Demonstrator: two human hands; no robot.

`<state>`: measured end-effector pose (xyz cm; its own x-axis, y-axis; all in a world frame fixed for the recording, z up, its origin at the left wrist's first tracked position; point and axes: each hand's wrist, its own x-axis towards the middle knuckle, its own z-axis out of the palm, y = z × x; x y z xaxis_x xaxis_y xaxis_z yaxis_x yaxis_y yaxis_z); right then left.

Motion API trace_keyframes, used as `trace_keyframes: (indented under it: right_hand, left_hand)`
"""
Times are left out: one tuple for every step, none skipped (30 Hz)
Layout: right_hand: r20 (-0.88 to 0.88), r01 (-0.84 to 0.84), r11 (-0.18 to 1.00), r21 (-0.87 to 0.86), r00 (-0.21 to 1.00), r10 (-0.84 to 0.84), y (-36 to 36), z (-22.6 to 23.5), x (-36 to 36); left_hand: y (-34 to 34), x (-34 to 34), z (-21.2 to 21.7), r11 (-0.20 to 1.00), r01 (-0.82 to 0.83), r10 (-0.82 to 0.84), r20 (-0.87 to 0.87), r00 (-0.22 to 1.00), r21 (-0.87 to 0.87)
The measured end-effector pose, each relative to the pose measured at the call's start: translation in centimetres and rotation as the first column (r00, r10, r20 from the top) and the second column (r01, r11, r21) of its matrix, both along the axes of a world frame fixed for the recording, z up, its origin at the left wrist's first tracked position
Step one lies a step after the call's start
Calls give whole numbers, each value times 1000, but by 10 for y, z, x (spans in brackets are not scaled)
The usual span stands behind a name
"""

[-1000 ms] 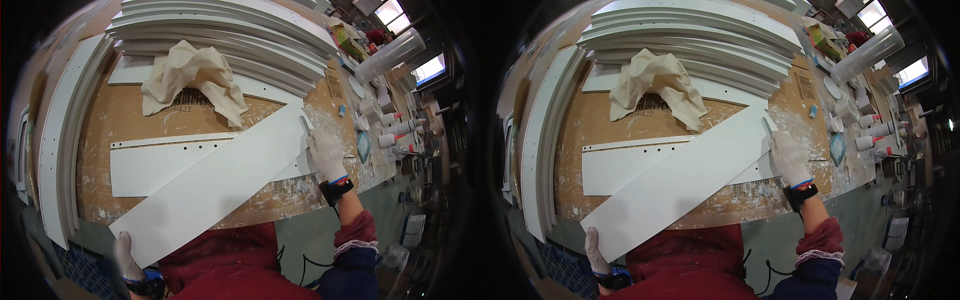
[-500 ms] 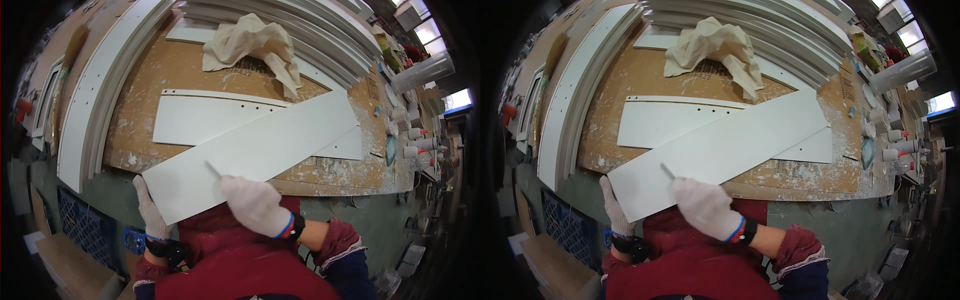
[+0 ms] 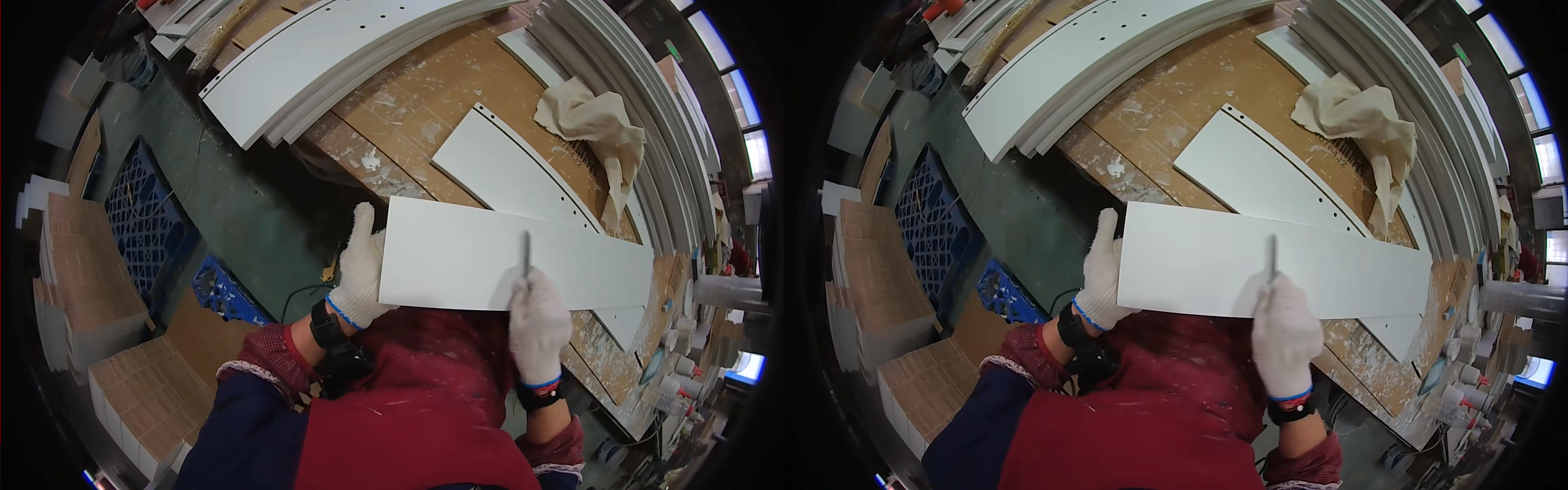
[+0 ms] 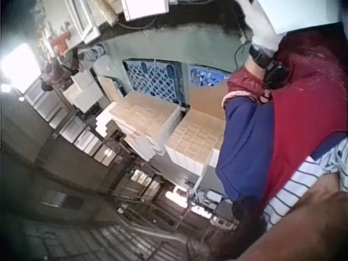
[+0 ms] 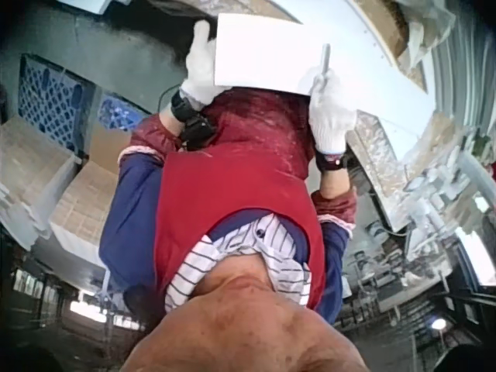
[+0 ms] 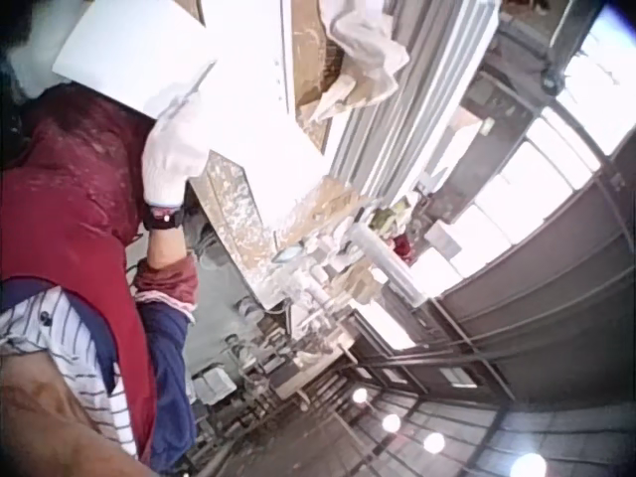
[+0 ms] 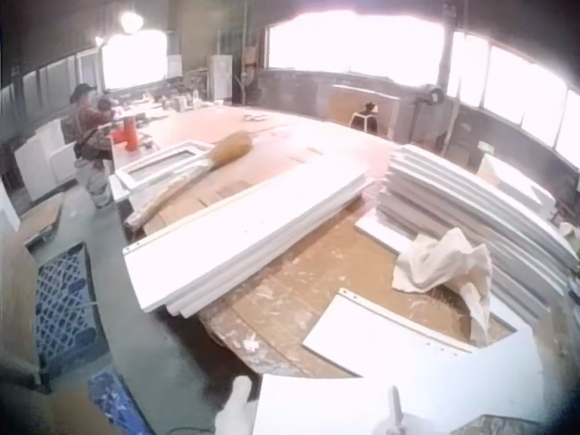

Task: The person uses a metal scraper to remove residue from the edges of white rectangular panels. They hold each panel with one hand and scrape the surface with the other, flipping the panels to treat different sides. The person works on multiple panels sequentially, placing them back on the workbench after scraping.

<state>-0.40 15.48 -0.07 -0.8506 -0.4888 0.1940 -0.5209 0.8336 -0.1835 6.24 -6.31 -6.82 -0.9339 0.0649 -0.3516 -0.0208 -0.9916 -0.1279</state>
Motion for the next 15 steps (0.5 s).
trace_keyframes:
  right_hand:
    - [-7,-118,992,34,993,118,-20,0,13]
    - [16,-238,962,136,971,238,-37,-10,27]
    - [-43,-396,917,37,917,398,-61,-4,41]
    - [-226,-555,807,-204,828,513,-77,-11,50]
    - [404,-654,756,25,698,591,-106,8,57]
    - [344,-670,716,-196,637,690,-116,-4,65]
    - [367,-651,720,-242,625,689,-113,-5,64]
    - [392,-632,718,-293,605,693,-114,1,60]
    - [231,-567,728,-385,705,671,-106,2,52]
    - [74,-505,716,-481,791,608,-93,3,38]
    - [300,-249,856,-453,862,409,-76,9,21]
    - [492,15,934,-357,853,174,-59,17,1]
    - [424,103,965,-241,906,9,-41,20,-22]
    - [330,203,970,-136,932,-149,-24,22,-42]
    - [276,279,958,-66,928,-251,-8,25,-59]
  left_hand:
    - [0,1,1,1000,-5,6,15,1000,-20]
    - [-1,0,2,991,29,-18,83,996,-132]
    - [-1,-1,4,969,67,-32,151,988,-236]
    - [1,-4,8,933,122,-51,210,976,-339]
    - [-1,-3,3,967,112,-94,88,992,-230]
    - [1,-5,5,975,97,-76,109,991,-202]
    - [5,-9,9,981,84,-62,130,990,-174]
    - [5,-10,10,987,66,-43,157,987,-147]
    - [2,-5,-1,994,72,-67,67,996,-78]
    - [-1,-3,-11,1000,29,-29,39,999,-7]
    - [0,-3,-8,997,32,-26,97,995,-65]
    - [0,-3,-1,992,39,-20,148,989,-124]
    - [0,-3,4,991,45,-29,127,992,-125]
    - [1,-3,8,990,52,-38,105,994,-131]
    - [1,-2,9,989,55,-43,85,995,-140]
